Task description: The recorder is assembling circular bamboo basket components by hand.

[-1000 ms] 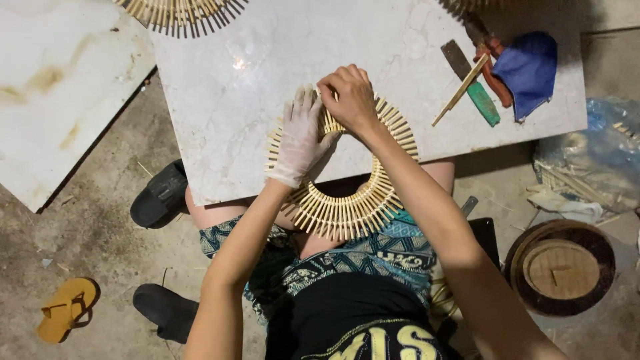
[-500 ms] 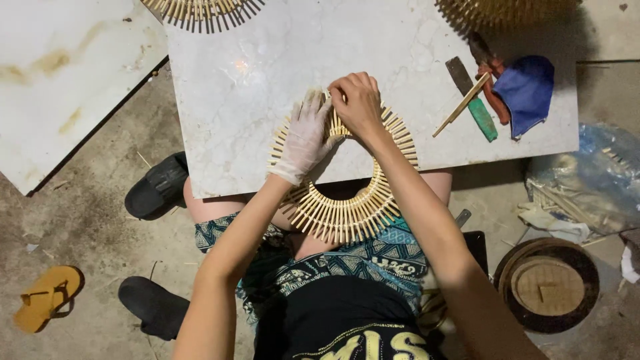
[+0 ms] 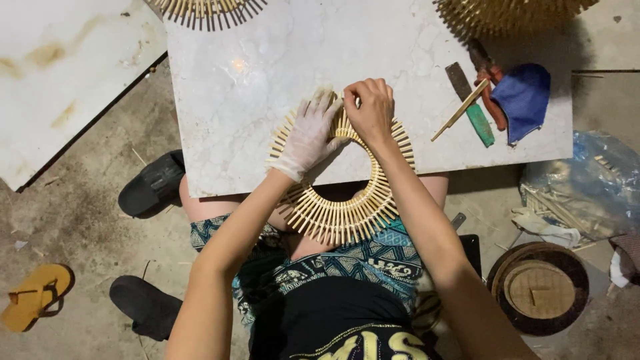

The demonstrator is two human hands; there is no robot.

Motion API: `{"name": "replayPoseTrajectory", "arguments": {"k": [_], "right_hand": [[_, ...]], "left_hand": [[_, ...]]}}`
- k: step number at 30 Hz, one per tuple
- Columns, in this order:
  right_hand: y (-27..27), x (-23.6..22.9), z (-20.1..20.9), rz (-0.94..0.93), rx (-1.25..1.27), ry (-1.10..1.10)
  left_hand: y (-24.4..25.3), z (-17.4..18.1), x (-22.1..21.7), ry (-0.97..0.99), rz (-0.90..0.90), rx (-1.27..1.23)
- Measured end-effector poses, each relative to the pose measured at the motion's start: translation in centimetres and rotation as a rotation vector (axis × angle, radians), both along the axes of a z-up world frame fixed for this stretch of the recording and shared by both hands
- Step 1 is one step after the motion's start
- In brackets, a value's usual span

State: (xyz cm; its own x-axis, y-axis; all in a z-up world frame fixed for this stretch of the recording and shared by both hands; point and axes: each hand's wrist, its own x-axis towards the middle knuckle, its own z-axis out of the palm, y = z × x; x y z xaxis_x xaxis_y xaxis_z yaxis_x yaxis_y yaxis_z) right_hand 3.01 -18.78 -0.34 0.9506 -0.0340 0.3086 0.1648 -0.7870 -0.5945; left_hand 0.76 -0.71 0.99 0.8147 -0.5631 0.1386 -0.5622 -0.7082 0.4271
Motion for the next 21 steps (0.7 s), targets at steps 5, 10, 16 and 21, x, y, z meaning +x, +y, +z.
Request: {"name": "replayPoseTrajectory", "arguments": {"k": [5, 10, 16, 21], "right_hand": [[-2.3, -0.7, -0.1, 0.026, 0.053, -0.026], [-2.6, -1.0, -0.8, 0.014, 0.083, 0.054], [-3.2, -1.6, 0.0, -0.015, 0.039, 0.114], [-4.3, -3.6, 0.1, -0.053, 0.055, 0.125]], "left_hand": [[-0.3, 1.0, 0.9, 0.005, -0.057, 0.023], [-0.7, 0.4, 1.3, 0.039, -0.085, 0.001], [-0.9, 0.9, 1.3, 0.012, -0.106, 0.028], [-1.6, 1.4, 1.7, 0.035, -0.194, 0.034]]}}
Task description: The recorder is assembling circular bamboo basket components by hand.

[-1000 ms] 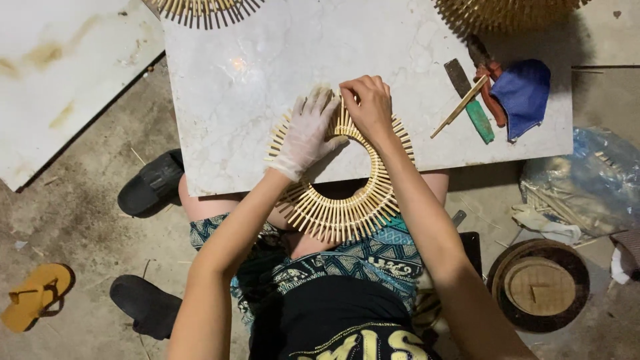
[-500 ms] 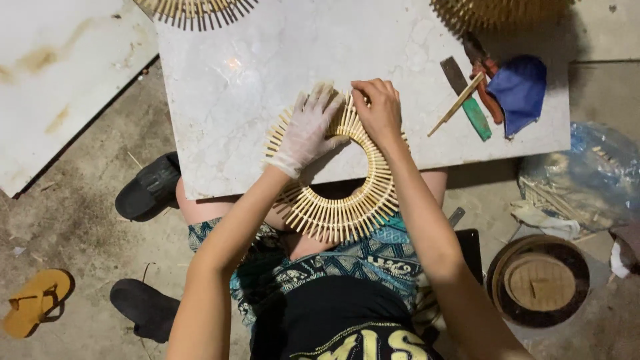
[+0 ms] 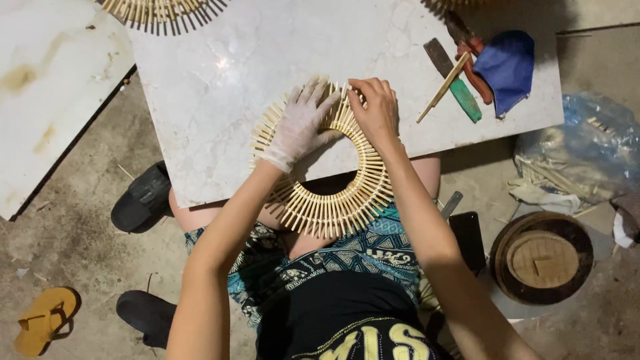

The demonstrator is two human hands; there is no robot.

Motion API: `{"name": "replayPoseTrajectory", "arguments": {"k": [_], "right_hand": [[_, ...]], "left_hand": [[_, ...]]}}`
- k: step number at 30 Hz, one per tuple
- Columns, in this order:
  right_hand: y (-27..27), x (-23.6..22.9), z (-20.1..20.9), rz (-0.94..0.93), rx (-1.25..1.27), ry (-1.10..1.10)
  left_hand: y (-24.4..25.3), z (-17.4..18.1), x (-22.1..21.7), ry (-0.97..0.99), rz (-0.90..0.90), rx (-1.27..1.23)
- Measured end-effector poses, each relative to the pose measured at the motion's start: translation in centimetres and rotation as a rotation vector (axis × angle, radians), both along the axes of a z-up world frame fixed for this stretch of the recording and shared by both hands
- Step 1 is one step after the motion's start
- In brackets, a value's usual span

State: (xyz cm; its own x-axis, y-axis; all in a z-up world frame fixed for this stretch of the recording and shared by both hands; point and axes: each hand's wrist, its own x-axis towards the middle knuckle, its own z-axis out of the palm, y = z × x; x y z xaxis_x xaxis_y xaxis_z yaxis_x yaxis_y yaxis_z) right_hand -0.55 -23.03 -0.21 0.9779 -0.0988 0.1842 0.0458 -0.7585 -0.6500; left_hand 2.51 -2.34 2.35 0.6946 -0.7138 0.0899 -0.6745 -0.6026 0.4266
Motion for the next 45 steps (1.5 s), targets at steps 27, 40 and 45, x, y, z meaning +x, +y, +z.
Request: {"name": "replayPoseTrajectory", "arguments": {"k": [27, 40, 45], "right_hand": [[4.7, 6.0, -1.1, 0.319, 0.051, -0.009], [1.1, 4.8, 0.7, 0.194, 0.183, 0.205], [1.1, 5.6, 0.1, 0.237, 0.164, 0.216]], "left_hand": [[2.0, -1.8, -2.2, 0.02, 0.326, 0.005], [1.5, -1.4, -1.6, 0.011, 0.23, -0.002], [1.6, -1.6, -1.6, -0.011, 0.218, 0.0]]}}
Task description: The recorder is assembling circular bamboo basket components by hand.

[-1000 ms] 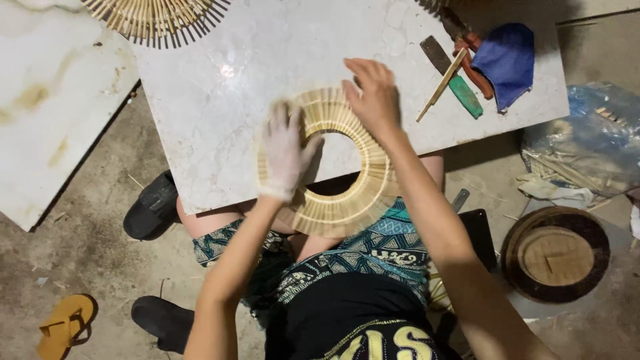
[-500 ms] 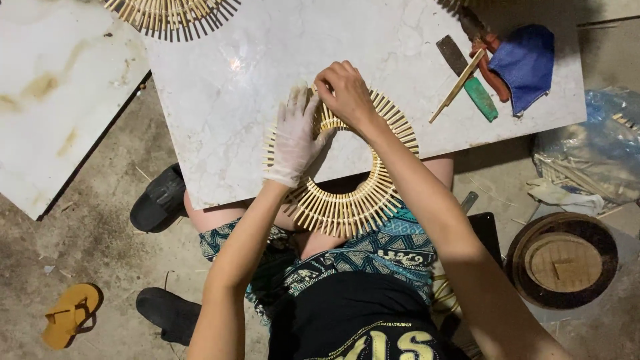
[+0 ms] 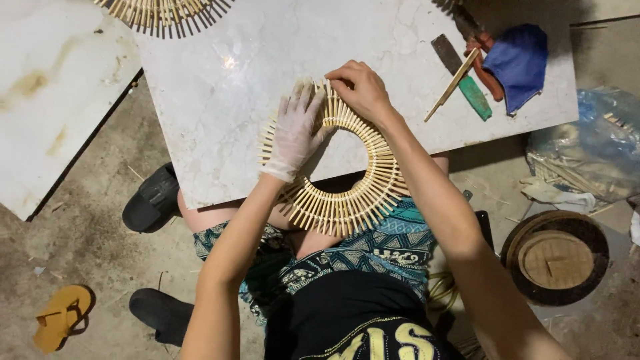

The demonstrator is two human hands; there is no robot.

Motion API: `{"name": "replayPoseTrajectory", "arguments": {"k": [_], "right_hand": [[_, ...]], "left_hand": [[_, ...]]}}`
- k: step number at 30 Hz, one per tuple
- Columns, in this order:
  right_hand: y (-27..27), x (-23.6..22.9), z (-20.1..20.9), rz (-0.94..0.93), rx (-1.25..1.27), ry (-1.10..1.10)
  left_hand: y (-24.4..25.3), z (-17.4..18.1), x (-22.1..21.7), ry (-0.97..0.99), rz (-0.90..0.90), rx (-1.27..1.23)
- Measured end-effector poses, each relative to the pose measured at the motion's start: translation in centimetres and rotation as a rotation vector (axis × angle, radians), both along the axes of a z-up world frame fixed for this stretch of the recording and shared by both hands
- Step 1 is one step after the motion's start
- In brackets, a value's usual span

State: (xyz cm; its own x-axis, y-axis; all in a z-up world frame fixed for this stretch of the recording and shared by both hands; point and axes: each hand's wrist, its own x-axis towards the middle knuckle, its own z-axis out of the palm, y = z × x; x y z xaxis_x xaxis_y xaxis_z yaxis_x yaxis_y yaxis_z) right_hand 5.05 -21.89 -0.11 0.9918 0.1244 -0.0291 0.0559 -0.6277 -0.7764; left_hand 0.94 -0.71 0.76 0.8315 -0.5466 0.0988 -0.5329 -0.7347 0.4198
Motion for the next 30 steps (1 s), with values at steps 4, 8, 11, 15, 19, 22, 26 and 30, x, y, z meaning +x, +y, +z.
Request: {"name": "replayPoseTrajectory", "arguments": {"k": [4, 8, 11, 15, 19, 22, 26, 30], "right_hand": [[0.2, -0.1, 0.0, -0.001, 0.013, -0.023], [0.7, -0.3, -0.3, 0.029, 0.009, -0.014], [0.2, -0.5, -2.0, 0.04, 0.021, -0.078], [-1.4, -2.1, 2.1, -0.183, -0.037, 0.095], [-1.7, -2.7, 1.2, -0.106, 0.007, 0.086], [-1.1, -2.9, 1.1, -0.141, 0.101, 0.034], [-0.2, -2.2, 1.0, -0.072, 0.058, -0.042], [0.6, -1.1, 0.5, 0.024, 0.042, -0.073]], "left_hand": [[-0.1, 0.3, -0.3, 0.022, 0.011, -0.007], [-0.1, 0.3, -1.3, 0.039, 0.092, 0.005], [0.0, 0.7, -1.9, 0.05, 0.159, 0.065], [-0.6, 2.6, -0.8, 0.013, 0.031, 0.091], [-0.8, 0.8, 0.4, -0.012, -0.126, 0.014], [-0.8, 0.1, 0.4, -0.003, -0.129, -0.037], [-0.3, 0.1, -0.4, 0.011, -0.056, -0.087], [-0.6, 1.0, -1.2, 0.039, 0.093, 0.025]]}}
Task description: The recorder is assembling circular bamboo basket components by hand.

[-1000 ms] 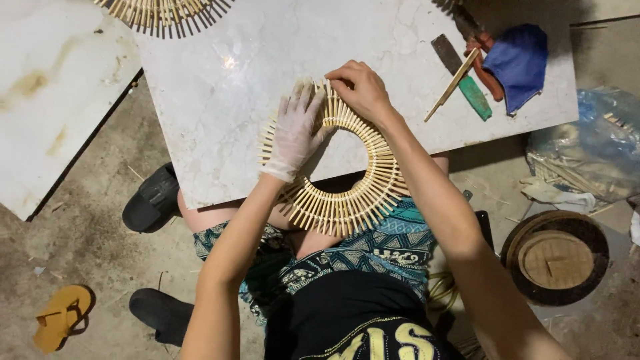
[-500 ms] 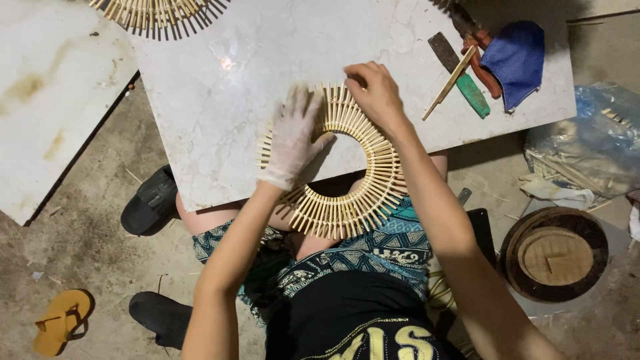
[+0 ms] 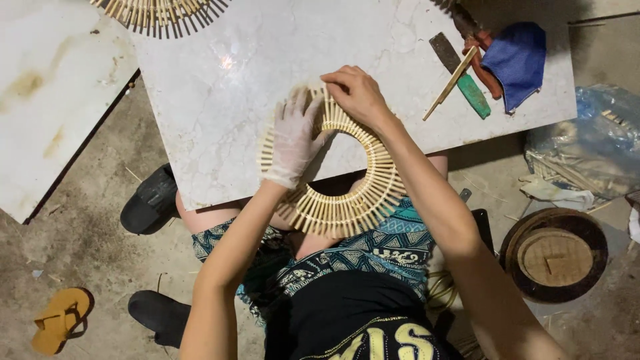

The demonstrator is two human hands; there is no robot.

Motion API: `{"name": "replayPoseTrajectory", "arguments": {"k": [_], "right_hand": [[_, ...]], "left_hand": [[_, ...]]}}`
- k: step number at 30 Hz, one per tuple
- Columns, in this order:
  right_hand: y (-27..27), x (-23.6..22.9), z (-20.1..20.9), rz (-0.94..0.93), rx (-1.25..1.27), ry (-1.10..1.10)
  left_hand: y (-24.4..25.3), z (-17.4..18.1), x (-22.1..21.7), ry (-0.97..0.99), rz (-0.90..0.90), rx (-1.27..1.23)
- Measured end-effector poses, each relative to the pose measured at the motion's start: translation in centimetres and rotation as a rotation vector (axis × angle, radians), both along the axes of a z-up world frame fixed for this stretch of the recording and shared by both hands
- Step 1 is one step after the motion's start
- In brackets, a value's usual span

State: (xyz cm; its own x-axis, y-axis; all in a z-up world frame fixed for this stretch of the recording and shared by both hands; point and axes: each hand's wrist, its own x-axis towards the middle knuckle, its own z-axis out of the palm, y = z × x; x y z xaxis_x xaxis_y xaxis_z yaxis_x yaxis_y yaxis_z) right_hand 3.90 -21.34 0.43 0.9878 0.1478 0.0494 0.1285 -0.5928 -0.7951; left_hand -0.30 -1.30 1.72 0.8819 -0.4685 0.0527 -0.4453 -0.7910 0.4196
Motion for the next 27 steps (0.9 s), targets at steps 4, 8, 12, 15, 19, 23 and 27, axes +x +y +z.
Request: {"name": "replayPoseTrajectory", "arguments": {"k": [4, 8, 12, 15, 19, 23, 27], "right_hand": [[-0.8, -0.3, 0.1, -0.023, 0.051, -0.074], [-1.6, -0.9, 0.9, -0.168, 0.027, 0.078], [-1.7, -1.3, 0.8, -0.129, 0.054, 0.049], [-1.3, -0.6, 0.8, -0.107, 0.023, 0.095], [-1.2, 0.2, 0.6, -0.027, -0.061, 0.058], [-2.5, -0.9, -0.1, -0.135, 0.004, 0.02], [-3.6, -2.6, 2.1, -0.272, -0.052, 0.074]], "left_hand": [[-0.3, 0.9, 0.7, -0.047, -0.003, 0.019], [-0.3, -0.3, 2.0, -0.027, -0.207, -0.037], [-0.3, -0.4, 1.8, -0.022, -0.224, -0.06], [-0.2, -1.4, 1.4, -0.034, -0.174, -0.056], [-0.6, -0.1, 0.5, -0.02, -0.098, -0.034], [-1.3, 0.5, 0.7, -0.026, -0.109, 0.009], [-1.9, 0.1, 2.2, -0.004, -0.249, 0.011]]}}
